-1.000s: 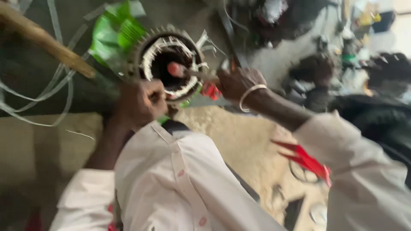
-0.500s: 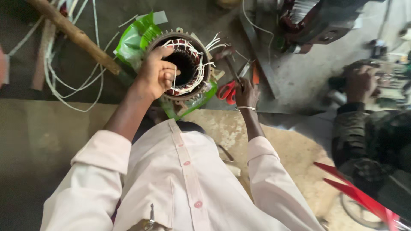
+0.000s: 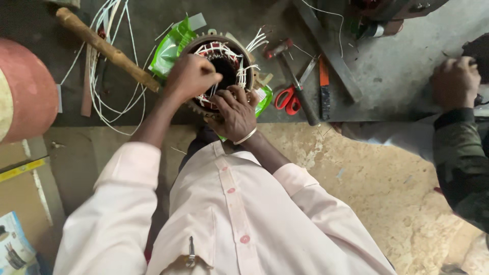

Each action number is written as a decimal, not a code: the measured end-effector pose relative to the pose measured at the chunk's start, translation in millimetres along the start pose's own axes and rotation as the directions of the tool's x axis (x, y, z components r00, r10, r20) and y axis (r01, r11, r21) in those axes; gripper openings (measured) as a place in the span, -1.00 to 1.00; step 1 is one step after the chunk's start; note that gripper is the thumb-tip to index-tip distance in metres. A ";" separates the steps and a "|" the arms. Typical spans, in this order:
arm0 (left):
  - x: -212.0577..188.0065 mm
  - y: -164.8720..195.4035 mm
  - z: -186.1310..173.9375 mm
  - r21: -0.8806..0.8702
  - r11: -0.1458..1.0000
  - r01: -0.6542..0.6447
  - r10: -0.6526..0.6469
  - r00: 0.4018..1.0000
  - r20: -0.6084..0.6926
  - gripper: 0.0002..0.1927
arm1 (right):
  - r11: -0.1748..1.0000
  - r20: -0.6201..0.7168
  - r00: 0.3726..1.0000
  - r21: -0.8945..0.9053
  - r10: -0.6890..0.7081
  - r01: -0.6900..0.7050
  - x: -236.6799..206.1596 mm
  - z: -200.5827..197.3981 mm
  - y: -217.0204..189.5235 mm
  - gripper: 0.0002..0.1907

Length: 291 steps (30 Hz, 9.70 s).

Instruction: The person works on the stator of an electric motor, pressing white insulated wire windings into the slots around the stator by hand and tapping them into place with a mallet. They repeatedly adjust and seat the coil windings around the stator's inner circumference.

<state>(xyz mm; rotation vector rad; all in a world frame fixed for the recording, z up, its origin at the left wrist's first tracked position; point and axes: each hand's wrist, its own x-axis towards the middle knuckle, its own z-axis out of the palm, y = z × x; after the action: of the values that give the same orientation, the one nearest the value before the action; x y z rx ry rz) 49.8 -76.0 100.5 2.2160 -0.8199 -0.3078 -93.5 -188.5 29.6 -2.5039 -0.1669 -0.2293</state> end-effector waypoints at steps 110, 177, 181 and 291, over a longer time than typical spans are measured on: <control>-88.9 -11.6 71.9 0.405 0.779 0.479 -0.330 0.862 -0.386 -0.85 | 0.989 -0.007 0.989 -0.019 0.148 -0.148 -21.1 34.4 -2.0 -0.41; -138.0 -11.6 42.4 -0.796 -0.110 0.596 -0.424 0.696 0.580 -0.59 | 0.989 0.205 0.970 -0.048 -0.131 0.143 -5.9 -1.4 41.0 -0.46; -89.5 -35.8 46.6 -0.752 -0.258 0.606 -0.415 0.634 0.653 -0.60 | 0.949 0.221 0.939 -0.114 -0.264 0.294 -2.1 -22.9 59.6 -0.40; -122.0 -5.0 93.5 0.480 0.798 0.364 -0.167 0.899 -0.404 -0.77 | 0.987 -0.141 0.980 -0.091 -0.143 0.131 -29.5 38.0 47.7 -0.64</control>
<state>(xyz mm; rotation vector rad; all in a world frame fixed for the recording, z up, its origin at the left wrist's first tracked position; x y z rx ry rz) -82.9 -47.9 28.2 2.8254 -0.4189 0.2192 -109.3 -206.4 -33.7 -2.5464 -0.2748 -0.4852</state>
